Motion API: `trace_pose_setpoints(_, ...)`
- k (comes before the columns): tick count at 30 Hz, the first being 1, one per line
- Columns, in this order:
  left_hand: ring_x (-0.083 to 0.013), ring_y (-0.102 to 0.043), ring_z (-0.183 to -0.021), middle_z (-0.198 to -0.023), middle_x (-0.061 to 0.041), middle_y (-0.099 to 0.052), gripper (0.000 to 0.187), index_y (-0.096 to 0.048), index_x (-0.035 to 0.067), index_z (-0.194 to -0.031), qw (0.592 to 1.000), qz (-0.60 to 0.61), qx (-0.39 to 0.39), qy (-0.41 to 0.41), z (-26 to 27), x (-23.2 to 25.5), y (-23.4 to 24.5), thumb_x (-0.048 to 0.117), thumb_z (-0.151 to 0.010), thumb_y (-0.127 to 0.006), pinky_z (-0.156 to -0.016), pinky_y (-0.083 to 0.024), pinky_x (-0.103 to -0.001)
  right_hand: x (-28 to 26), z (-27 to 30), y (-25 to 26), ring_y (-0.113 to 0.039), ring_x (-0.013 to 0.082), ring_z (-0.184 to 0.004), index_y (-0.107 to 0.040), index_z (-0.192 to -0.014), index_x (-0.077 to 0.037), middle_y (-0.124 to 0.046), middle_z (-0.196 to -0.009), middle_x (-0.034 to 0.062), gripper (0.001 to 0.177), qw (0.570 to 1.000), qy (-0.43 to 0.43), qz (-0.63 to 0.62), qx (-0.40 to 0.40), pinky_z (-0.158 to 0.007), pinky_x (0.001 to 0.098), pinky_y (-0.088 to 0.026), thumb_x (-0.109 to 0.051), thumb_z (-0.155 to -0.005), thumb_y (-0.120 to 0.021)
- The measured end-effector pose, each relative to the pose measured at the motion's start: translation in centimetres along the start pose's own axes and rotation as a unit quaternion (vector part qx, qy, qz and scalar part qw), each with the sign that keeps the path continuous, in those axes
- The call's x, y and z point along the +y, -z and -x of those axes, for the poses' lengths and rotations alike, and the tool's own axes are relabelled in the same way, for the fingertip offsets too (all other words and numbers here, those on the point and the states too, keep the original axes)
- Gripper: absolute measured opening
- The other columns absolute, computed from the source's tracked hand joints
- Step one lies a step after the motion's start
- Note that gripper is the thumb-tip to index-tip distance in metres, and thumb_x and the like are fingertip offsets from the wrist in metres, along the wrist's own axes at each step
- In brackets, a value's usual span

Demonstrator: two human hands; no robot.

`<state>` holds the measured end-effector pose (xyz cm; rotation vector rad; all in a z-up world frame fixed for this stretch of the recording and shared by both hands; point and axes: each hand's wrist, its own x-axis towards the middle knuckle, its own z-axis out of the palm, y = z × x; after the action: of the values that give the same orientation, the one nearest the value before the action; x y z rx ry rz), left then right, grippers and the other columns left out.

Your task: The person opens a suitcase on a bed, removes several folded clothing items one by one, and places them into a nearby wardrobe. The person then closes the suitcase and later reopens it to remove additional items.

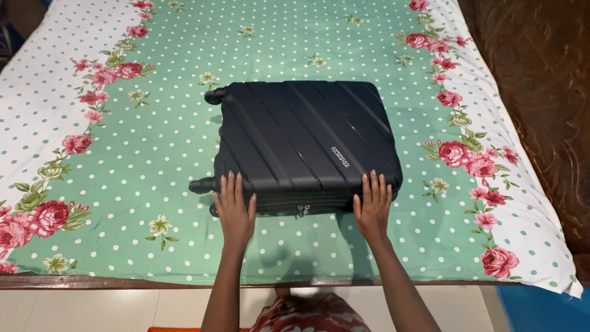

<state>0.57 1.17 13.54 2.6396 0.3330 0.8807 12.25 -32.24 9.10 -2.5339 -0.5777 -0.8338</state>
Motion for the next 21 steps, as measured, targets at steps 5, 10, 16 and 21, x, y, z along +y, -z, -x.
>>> trace_pose_setpoints(5,-0.0359,-0.023,-0.156,-0.165,-0.015,-0.032,0.063,-0.037,0.007,-0.157,1.0,0.013,-0.013,0.006,-0.2,0.1,0.3,0.029,-0.102,-0.057,-0.124,-0.015,-0.063,-0.5,0.1,0.0,-0.03,0.0383,-0.154,-0.042,-0.155,-0.006,-0.039,-0.162,0.016,0.058,1.0,-0.027,-0.009,0.001,-0.126,0.0573,-0.021,-0.019,-0.101,-0.056)
trace_pose_setpoints(10,-0.0364,-0.022,-0.155,-0.164,-0.015,-0.032,0.063,-0.037,0.007,-0.156,1.0,0.016,-0.02,0.008,-0.1,-0.3,0.1,0.028,-0.101,-0.058,-0.124,-0.013,-0.063,-1.3,-0.1,0.1,-0.029,0.038,-0.154,-0.044,-0.153,-0.004,-0.039,-0.161,0.0161,0.057,0.999,-0.044,-0.015,0.007,-0.127,0.058,-0.02,-0.016,-0.099,-0.058)
trace_pose_setpoints(16,-0.0373,-0.025,-0.155,-0.163,-0.016,-0.035,0.062,-0.039,0.006,-0.155,0.999,0.036,0.007,-0.01,0.7,-0.9,-0.4,0.021,-0.099,-0.059,-0.124,-0.016,-0.063,-1.8,-0.4,0.3,-0.028,0.0363,-0.155,-0.044,-0.153,-0.006,-0.039,-0.162,0.014,0.056,0.998,-0.066,-0.022,0.009,-0.128,0.0575,-0.019,-0.015,-0.099,-0.057)
trace_pose_setpoints(21,-0.0374,-0.029,-0.155,-0.162,-0.019,-0.038,0.061,-0.04,0.002,-0.154,1.0,0.013,0.002,-0.016,2.5,-1.2,-0.8,0.016,-0.097,-0.058,-0.124,-0.02,-0.064,-2.2,0.3,-0.1,-0.024,0.0402,-0.156,-0.039,-0.156,-0.005,-0.033,-0.165,0.0178,0.061,0.997,-0.071,-0.013,0.003,-0.126,0.0587,-0.019,-0.015,-0.099,-0.057)
